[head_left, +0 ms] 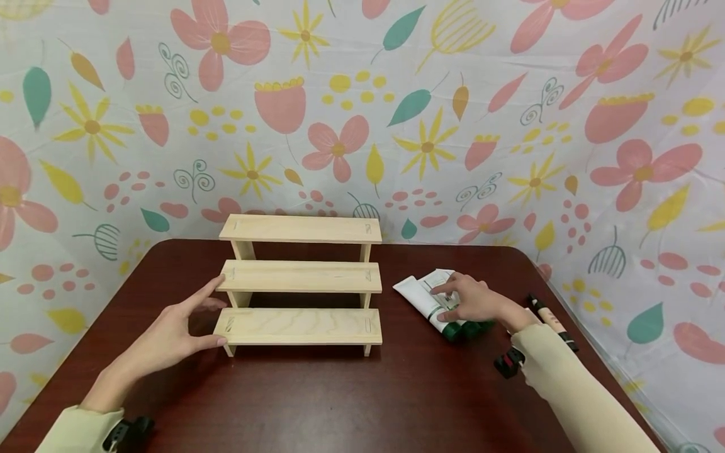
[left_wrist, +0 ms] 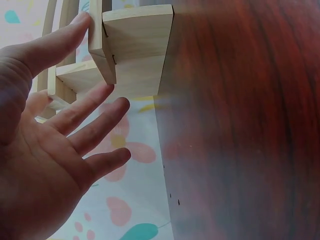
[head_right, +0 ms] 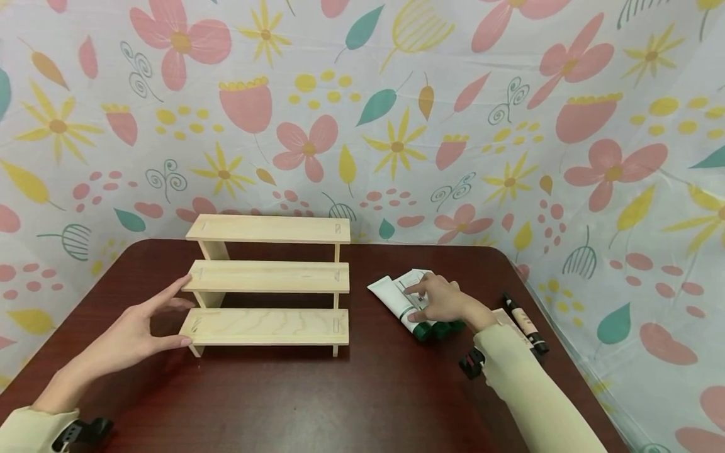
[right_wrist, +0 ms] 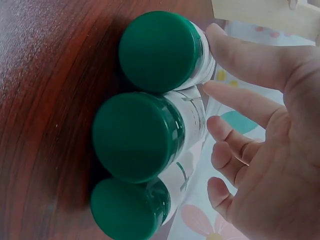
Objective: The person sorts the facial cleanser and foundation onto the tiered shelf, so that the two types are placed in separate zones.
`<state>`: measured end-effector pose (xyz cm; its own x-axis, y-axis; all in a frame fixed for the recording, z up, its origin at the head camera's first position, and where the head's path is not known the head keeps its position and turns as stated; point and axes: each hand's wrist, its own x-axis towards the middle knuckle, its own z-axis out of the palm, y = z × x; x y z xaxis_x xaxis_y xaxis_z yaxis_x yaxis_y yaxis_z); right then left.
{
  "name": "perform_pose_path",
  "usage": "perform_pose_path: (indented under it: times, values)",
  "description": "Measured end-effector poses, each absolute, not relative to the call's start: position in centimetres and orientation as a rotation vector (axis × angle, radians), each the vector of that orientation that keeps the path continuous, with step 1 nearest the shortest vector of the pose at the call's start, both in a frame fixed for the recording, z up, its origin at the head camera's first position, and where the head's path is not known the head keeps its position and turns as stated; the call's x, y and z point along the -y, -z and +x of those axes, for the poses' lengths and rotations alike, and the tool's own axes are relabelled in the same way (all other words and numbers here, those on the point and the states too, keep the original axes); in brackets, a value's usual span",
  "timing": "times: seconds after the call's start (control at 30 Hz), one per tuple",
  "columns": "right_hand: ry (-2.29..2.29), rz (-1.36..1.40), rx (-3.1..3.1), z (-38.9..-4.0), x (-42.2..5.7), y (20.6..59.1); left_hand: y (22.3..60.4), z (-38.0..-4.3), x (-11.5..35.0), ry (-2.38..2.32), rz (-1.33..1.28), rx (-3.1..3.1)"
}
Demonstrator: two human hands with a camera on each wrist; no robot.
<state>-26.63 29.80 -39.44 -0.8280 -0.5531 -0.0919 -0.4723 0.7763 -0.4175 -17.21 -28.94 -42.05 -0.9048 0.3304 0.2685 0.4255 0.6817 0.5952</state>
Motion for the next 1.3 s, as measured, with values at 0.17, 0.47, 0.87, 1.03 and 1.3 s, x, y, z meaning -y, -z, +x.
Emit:
perform_pose_path:
  times: [0.17, 0.47, 0.87, 1.03, 1.3]
  values:
    - [0.604, -0.834, -2.737, -26.7, -29.6, 39.4, 42.1, -17.2, 29.0, 1.024, -0.612, 2.753]
    - [0.668, -0.817, -2.685, -26.7, -29.1, 39.8, 41.9, -17.3, 29.3, 1.038, -0.628, 2.759]
    - [0.674, -0.799, -2.676, -26.8, -28.3, 39.8, 42.0, -17.6, 29.5, 0.983, -0.663, 2.748]
    - [0.615, -0.744, -2.681, -27.0, -28.0, 39.7, 42.0, -17.6, 29.5, 1.001, -0.664, 2.736]
    - [0.529, -0.708, -2.651, -26.8, -27.5, 39.2, 42.2, -17.4, 29.3, 1.041, -0.640, 2.710]
